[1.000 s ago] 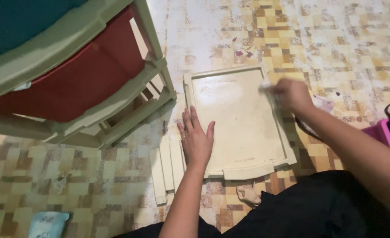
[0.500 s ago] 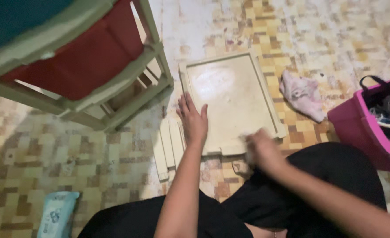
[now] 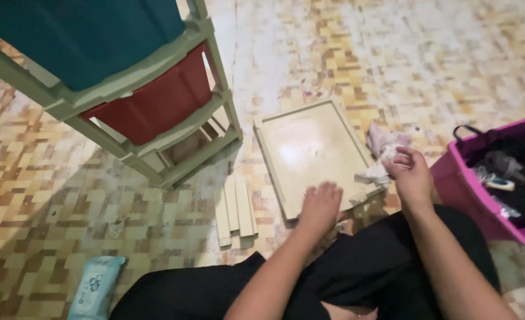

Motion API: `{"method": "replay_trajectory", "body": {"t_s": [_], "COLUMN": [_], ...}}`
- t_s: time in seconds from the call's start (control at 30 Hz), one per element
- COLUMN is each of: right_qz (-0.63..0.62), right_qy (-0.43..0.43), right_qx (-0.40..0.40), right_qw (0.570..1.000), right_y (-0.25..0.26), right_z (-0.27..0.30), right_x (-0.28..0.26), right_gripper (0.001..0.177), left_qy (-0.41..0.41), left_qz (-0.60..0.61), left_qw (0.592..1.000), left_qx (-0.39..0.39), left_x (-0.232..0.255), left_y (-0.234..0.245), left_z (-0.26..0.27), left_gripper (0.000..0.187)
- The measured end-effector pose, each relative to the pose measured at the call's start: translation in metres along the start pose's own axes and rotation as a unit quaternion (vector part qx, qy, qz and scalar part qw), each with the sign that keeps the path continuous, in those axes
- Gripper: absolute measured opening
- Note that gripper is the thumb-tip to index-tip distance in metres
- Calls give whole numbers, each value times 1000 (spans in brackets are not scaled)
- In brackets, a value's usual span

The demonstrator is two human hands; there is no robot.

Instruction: The person assembles a multi-drawer plastic storage unit by attaching vertical support posts and placing colored bins into the frame. They wipe the top lid with a cloth, then place the lid on the unit and move it against a wall.

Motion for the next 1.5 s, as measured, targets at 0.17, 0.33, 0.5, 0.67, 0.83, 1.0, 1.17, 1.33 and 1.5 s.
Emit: {"method": "replay_trajectory", "body": {"t_s": [0.17, 0.33, 0.5, 0.67, 0.83, 1.0, 1.17, 1.33, 1.5], "right_qz": [-258, -293, -167, 16, 205, 270, 351, 150, 84], "right_qy": [-4, 36, 67, 160, 433, 184, 93, 267, 414], "right_qx": [109, 203, 31, -231, -223, -119, -47, -153, -202], "right_qw": [960, 934, 983, 960, 849, 938, 931, 940, 884], "right_y": [47, 77, 3, -126, -185, -123, -121, -237, -257], "right_z": [2, 6, 31, 117, 177, 34, -1, 110, 67], "right_x": [7, -35, -86, -122, -105, 3, 14, -63, -101], "right_gripper": [41, 33, 38, 37, 49, 28, 27, 38, 26], "left_qy": [-38, -16, 249, 433, 557, 648, 647, 694, 665], "left_qz": [-102, 61, 433, 593, 585, 440, 343, 348, 351], "left_qw": [994, 960, 780, 583, 516, 580, 655, 608, 627], "left_qx": [20, 274, 377, 348, 284, 225, 188, 168, 204], "left_x": [33, 30, -32, -93, -113, -120, -138, -145, -145], "left_y": [15, 147, 178, 104, 76, 89, 100, 76, 90], "left_z": [-12, -34, 16, 70, 105, 108, 108, 109, 103], "left_gripper": [42, 44, 53, 63, 79, 86, 89, 92, 85]}}
Point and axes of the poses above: each hand's wrist, its own z-axis away from the middle knuckle, its own y-axis out of the back of the hand, x = y × z, the point moved 6 cm from there along -z, towards the middle knuckle, and after that the axes turned 9 degrees about z, right-handed, at the moved point
